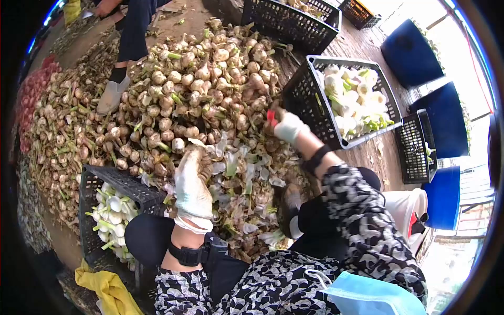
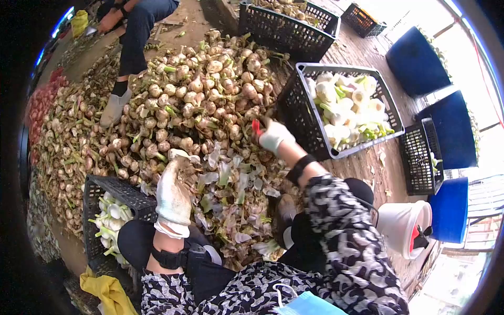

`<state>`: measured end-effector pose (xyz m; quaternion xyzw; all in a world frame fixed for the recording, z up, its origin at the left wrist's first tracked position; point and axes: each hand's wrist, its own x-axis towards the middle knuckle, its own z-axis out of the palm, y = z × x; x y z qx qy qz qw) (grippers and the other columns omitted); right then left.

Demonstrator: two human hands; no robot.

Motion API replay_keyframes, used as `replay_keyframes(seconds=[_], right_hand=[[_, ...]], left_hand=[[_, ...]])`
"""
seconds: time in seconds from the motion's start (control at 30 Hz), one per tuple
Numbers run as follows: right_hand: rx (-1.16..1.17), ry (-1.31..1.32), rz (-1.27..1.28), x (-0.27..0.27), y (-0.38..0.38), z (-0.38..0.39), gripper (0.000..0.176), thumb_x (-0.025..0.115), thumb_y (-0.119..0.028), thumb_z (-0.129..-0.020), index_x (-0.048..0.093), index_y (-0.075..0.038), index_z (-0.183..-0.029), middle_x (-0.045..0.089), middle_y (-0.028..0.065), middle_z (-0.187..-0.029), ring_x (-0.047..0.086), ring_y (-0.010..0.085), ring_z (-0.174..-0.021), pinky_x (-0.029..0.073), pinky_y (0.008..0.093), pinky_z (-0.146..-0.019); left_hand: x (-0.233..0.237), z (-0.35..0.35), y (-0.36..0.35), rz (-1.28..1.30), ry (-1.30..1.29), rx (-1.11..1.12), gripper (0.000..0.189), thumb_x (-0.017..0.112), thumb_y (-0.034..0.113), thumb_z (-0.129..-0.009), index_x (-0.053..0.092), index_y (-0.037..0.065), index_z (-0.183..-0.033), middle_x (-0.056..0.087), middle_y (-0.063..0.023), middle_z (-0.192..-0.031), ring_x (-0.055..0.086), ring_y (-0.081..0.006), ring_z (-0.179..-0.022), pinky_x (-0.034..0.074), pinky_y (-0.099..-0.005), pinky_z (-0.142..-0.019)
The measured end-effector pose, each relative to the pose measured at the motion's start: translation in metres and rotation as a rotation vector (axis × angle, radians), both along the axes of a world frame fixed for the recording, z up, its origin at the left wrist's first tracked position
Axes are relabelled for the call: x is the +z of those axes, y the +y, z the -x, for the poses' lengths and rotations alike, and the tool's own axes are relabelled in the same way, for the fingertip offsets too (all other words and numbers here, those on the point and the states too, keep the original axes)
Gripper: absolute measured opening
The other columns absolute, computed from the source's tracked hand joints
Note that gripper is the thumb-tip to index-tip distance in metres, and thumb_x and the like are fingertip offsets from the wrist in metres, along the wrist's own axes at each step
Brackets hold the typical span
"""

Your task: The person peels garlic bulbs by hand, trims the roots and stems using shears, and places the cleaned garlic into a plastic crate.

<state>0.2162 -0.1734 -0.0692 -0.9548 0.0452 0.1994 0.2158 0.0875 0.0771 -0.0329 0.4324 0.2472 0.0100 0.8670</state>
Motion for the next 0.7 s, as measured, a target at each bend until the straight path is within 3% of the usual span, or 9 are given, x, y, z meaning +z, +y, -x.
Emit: replay_keyframes(seconds=[0.07, 0.1, 0.13, 0.17, 0.23, 0.37, 0.43, 0.57, 0.7], right_hand=[[-0.121, -0.026, 0.125, -0.066, -0.002, 0.003, 0.05, 0.06, -0.03, -0.079, 0.048, -0.013, -0.125, 0.059, 0.0242, -0.107, 0.056, 0.0375, -0.104, 0.047, 0.0394, -0.087], [-0.143, -0.06, 0.079, -0.11, -0.017, 0.001, 0.042, 0.059, -0.034, -0.079, 0.056, -0.011, -0.115, 0.061, 0.024, -0.102, 0.057, 0.038, -0.1, 0.046, 0.0402, -0.085], [-0.262, -0.173, 0.042, -0.132, -0.023, -0.001, 0.036, 0.06, -0.032, -0.079, 0.06, -0.008, -0.106, 0.061, 0.0239, -0.1, 0.057, 0.0389, -0.097, 0.047, 0.0404, -0.082], [-0.246, -0.184, 0.032, -0.12, -0.016, -0.011, 0.036, 0.06, -0.032, -0.079, 0.06, -0.008, -0.106, 0.061, 0.0239, -0.1, 0.057, 0.0389, -0.097, 0.047, 0.0404, -0.082], [-0.267, -0.211, 0.096, -0.08, -0.006, -0.012, 0.017, 0.056, -0.01, -0.083, 0.065, -0.003, -0.095, 0.059, 0.0057, -0.071, 0.05, 0.018, -0.054, 0.041, 0.0305, -0.048], [-0.106, 0.065, -0.982, 0.006, -0.004, -0.004, 0.031, 0.044, -0.001, -0.084, 0.063, -0.004, -0.108, 0.064, 0.0042, -0.077, 0.051, 0.0058, -0.063, 0.041, 0.023, -0.054], [0.006, 0.236, -1.064, 0.09, 0.019, 0.033, 0.039, 0.04, 0.007, -0.078, 0.062, -0.003, -0.109, 0.066, 0.0066, -0.085, 0.056, 0.0094, -0.071, 0.046, 0.0228, -0.065], [0.479, -0.2, -0.688, 0.122, 0.01, 0.08, 0.052, 0.036, 0.015, -0.068, 0.059, -0.001, -0.112, 0.066, 0.0092, -0.097, 0.06, 0.0158, -0.089, 0.044, 0.0258, -0.084], [-0.357, 0.212, -1.704, 0.102, 0.021, 0.107, 0.046, 0.058, 0.005, -0.078, 0.049, -0.003, -0.122, 0.061, 0.0092, -0.105, 0.055, 0.0153, -0.099, 0.043, 0.0283, -0.089]], left_hand=[[0.016, 0.003, -0.002, 0.08, -0.033, -0.034, 0.027, 0.052, 0.024, -0.089, 0.058, 0.003, -0.106, 0.061, -0.0055, -0.097, 0.059, -0.0166, -0.089, 0.051, -0.0337, -0.076], [0.006, 0.003, -0.003, -0.016, 0.009, 0.005, 0.03, 0.053, 0.017, -0.089, 0.058, -0.004, -0.11, 0.06, -0.0089, -0.107, 0.054, -0.0155, -0.101, 0.041, -0.028, -0.09], [0.004, 0.002, -0.005, -0.043, 0.019, 0.0, 0.026, 0.052, 0.017, -0.089, 0.058, -0.001, -0.107, 0.06, -0.0078, -0.102, 0.056, -0.0164, -0.096, 0.046, -0.0303, -0.084], [0.006, 0.0, -0.007, -0.073, 0.038, -0.007, 0.023, 0.051, 0.016, -0.09, 0.058, 0.001, -0.105, 0.06, -0.0067, -0.097, 0.059, -0.0174, -0.09, 0.052, -0.0326, -0.078], [0.017, 0.001, -0.006, -0.143, 0.001, -0.069, 0.021, 0.047, 0.012, -0.091, 0.058, 0.0, -0.104, 0.06, -0.0073, -0.097, 0.06, -0.0187, -0.088, 0.055, -0.0345, -0.074], [0.001, 0.003, -0.009, -0.079, -0.013, -0.131, 0.031, 0.047, 0.025, -0.093, 0.055, 0.001, -0.112, 0.06, -0.0086, -0.099, 0.06, -0.0186, -0.088, 0.054, -0.0341, -0.072], [0.009, 0.003, -0.013, -0.089, 0.0, -0.159, 0.036, 0.047, 0.03, -0.093, 0.053, 0.002, -0.115, 0.06, -0.009, -0.101, 0.06, -0.0185, -0.088, 0.054, -0.034, -0.071], [0.042, 0.007, -0.026, 0.394, -0.059, -0.524, 0.05, 0.047, 0.043, -0.092, 0.049, 0.002, -0.12, 0.058, -0.0099, -0.11, 0.059, -0.0211, -0.096, 0.051, -0.0372, -0.081], [0.039, 0.01, -0.032, 0.16, -0.261, -0.451, 0.061, 0.065, 0.034, -0.082, 0.042, -0.001, -0.126, 0.056, -0.012, -0.113, 0.057, -0.0237, -0.101, 0.047, -0.0361, -0.089]])
